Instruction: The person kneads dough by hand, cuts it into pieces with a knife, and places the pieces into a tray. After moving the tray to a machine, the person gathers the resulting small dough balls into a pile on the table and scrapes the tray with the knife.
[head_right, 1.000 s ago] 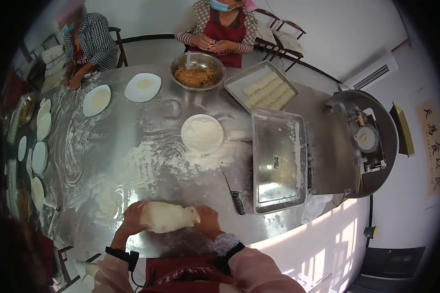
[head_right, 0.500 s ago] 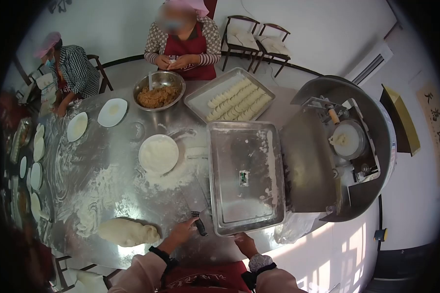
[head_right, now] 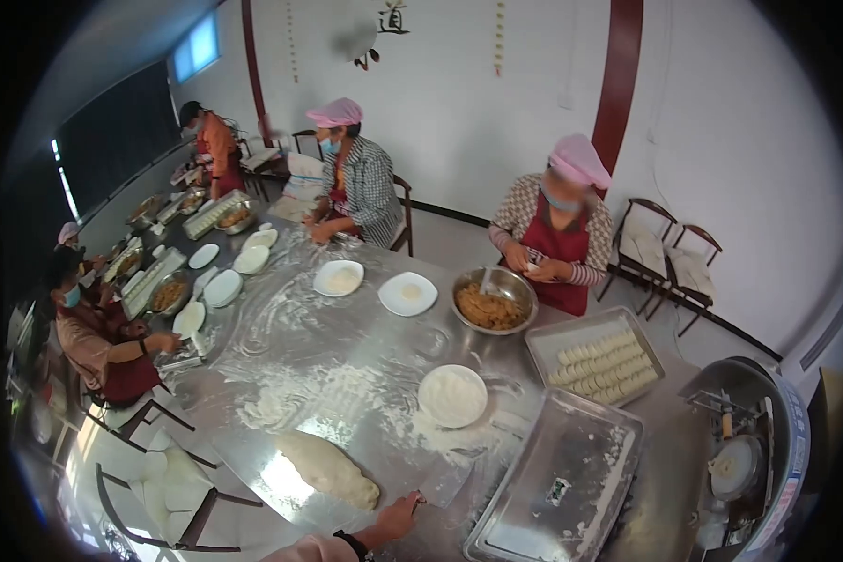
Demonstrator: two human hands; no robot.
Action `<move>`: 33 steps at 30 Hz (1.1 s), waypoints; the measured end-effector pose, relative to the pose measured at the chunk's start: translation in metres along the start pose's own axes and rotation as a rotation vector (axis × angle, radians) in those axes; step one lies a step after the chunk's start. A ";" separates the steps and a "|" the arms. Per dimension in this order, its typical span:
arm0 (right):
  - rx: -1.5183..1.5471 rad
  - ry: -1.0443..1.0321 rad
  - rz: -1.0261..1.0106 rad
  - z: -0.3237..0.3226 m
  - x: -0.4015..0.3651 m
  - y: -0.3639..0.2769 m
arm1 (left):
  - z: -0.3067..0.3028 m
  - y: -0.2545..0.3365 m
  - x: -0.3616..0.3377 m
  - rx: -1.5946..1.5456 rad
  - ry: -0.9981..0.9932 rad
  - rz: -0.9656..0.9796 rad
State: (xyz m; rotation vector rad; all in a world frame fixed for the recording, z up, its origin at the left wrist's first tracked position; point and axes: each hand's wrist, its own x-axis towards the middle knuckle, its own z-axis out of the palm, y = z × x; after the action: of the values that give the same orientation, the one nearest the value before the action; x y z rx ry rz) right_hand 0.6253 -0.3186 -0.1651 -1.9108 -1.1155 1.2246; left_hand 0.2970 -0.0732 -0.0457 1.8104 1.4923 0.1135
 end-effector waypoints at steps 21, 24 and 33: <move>-0.515 -0.443 -0.187 0.165 -0.020 -0.187 | -0.149 -0.145 -0.265 -0.327 0.442 0.002; -0.529 -0.424 -0.190 0.197 -0.029 -0.197 | -0.144 -0.181 -0.306 -0.340 0.498 -0.014; -0.610 -0.444 -0.199 0.239 -0.041 -0.192 | -0.142 -0.258 -0.386 -0.312 0.568 -0.229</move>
State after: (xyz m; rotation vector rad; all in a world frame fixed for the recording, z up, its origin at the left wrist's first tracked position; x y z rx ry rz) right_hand 0.3339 -0.2547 -0.0833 -1.9109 -2.0533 1.3306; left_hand -0.1016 -0.3337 0.0488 1.4032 1.9307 0.7543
